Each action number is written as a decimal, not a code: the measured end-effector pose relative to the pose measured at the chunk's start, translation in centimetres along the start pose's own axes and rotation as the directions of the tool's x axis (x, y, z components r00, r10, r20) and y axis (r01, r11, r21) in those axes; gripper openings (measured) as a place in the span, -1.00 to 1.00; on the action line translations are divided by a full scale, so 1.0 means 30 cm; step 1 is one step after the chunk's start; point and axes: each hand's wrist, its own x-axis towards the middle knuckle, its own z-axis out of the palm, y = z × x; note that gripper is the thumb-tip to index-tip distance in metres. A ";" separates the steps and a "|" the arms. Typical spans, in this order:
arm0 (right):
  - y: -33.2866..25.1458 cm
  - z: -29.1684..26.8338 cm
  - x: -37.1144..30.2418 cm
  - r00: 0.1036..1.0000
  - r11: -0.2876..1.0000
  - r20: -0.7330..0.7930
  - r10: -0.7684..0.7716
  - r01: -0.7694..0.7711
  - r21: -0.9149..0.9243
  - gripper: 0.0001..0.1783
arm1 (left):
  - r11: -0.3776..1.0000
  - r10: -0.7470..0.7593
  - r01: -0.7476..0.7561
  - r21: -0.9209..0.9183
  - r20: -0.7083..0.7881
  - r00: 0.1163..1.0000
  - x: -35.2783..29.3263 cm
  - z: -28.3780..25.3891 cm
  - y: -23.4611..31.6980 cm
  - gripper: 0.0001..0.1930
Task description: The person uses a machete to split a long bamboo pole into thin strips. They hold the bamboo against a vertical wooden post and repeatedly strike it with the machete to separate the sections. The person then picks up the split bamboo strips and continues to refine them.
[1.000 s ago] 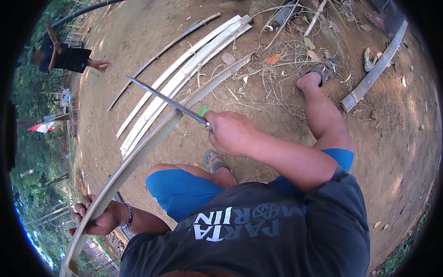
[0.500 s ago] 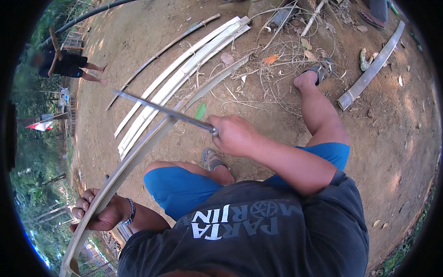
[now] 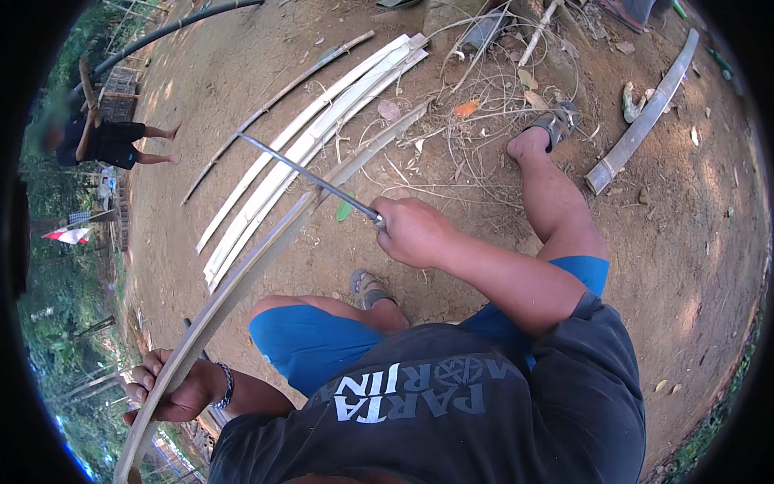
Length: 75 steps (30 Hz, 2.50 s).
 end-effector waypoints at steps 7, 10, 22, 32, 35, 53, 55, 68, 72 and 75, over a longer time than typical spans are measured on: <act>0.170 0.013 0.078 0.964 0.964 0.004 0.267 -0.267 -0.012 -0.70 | 0.998 -0.028 0.025 0.055 0.055 0.998 0.017 0.003 -0.006 -0.76; 0.081 0.004 0.072 0.998 0.996 0.014 0.066 -0.065 -0.053 -0.70 | 1.000 0.017 -0.017 -0.002 0.031 0.999 0.020 0.001 -0.023 -0.77; 0.030 -0.027 0.191 0.985 0.987 0.120 -0.127 0.138 -0.086 -0.78 | 0.997 -0.012 0.012 0.071 -0.002 1.000 0.081 -0.016 -0.071 -0.80; 0.210 -0.046 0.284 0.982 0.997 0.173 0.071 -0.066 -0.037 -0.77 | 0.986 -0.069 0.088 0.140 -0.136 0.988 0.142 -0.100 -0.075 -0.75; 0.345 -0.018 0.307 0.985 0.991 0.109 0.132 -0.130 -0.025 -0.74 | 0.990 -0.054 0.071 0.119 -0.141 0.989 0.186 -0.097 -0.103 -0.70; 0.888 -0.067 0.581 0.928 0.923 0.089 0.361 -0.343 -0.175 -0.67 | 0.987 -0.125 0.134 0.094 -0.094 0.988 0.397 -0.237 -0.200 -0.75; 0.735 -0.098 0.574 0.968 0.976 0.175 0.180 -0.153 -0.157 -0.69 | 0.950 0.016 0.030 0.310 -0.146 0.989 0.433 -0.250 -0.190 -0.74; 0.935 -0.095 0.617 0.960 0.963 0.156 0.233 -0.205 -0.176 -0.77 | 0.944 0.092 -0.003 0.331 -0.253 0.963 0.395 -0.061 -0.478 -0.83; 1.113 -0.100 0.695 0.900 0.887 0.065 0.430 -0.408 -0.217 -0.80 | 0.928 0.075 0.001 0.374 -0.188 0.979 0.381 -0.053 -0.505 -0.81; 0.825 -0.092 0.656 0.962 0.959 0.188 0.200 -0.153 -0.237 -0.78 | 0.936 0.018 0.035 0.350 -0.146 0.989 0.397 -0.117 -0.449 -0.81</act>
